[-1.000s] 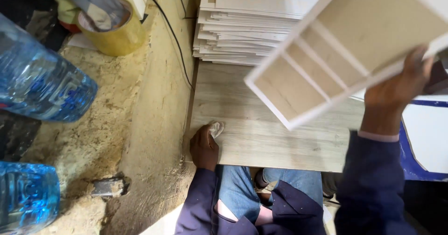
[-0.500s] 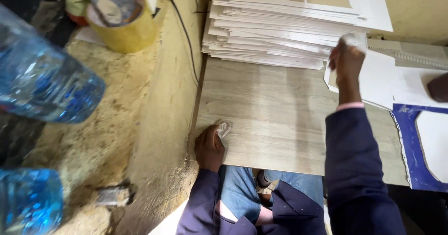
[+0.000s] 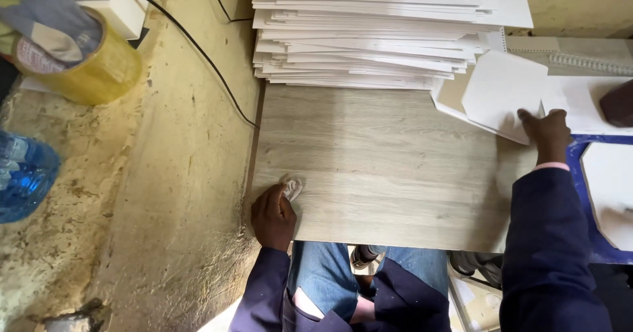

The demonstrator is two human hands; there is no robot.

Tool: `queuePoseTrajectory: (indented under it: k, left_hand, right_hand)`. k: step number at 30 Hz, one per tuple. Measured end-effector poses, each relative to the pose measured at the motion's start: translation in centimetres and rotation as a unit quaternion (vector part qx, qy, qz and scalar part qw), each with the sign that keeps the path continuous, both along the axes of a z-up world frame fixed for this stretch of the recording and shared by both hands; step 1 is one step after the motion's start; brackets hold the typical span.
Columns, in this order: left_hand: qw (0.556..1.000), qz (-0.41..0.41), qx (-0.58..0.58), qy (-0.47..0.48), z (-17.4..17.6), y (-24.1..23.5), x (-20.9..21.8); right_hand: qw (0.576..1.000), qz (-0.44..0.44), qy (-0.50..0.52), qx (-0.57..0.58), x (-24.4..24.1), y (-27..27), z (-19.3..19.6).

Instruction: Applying adhesive to paper sheets and folding them to assemble folders

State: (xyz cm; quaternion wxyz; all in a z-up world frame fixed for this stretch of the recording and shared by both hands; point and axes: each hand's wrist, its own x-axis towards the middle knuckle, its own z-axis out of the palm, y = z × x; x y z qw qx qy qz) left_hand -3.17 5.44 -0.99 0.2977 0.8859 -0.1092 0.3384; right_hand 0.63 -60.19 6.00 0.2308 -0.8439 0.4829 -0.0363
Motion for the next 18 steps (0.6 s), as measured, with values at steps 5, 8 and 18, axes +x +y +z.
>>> queuePoseTrajectory:
  k: [5, 8, 18]
  left_hand:
    - [1.0, 0.002, 0.004, 0.005, -0.3, 0.0, 0.2]
    - [1.0, -0.002, 0.009, -0.005, -0.3, 0.1, 0.2]
    - [0.996, -0.019, -0.052, 0.068, -0.9, 0.5, 0.5]
  right_hand:
    - [0.986, -0.049, -0.086, 0.132, 0.8, -0.4, -0.6]
    - [0.969, -0.077, -0.125, 0.2, 1.2, 0.7, -0.5]
    - [0.988, 0.047, -0.06, 0.138, -7.7, 1.0, -4.0]
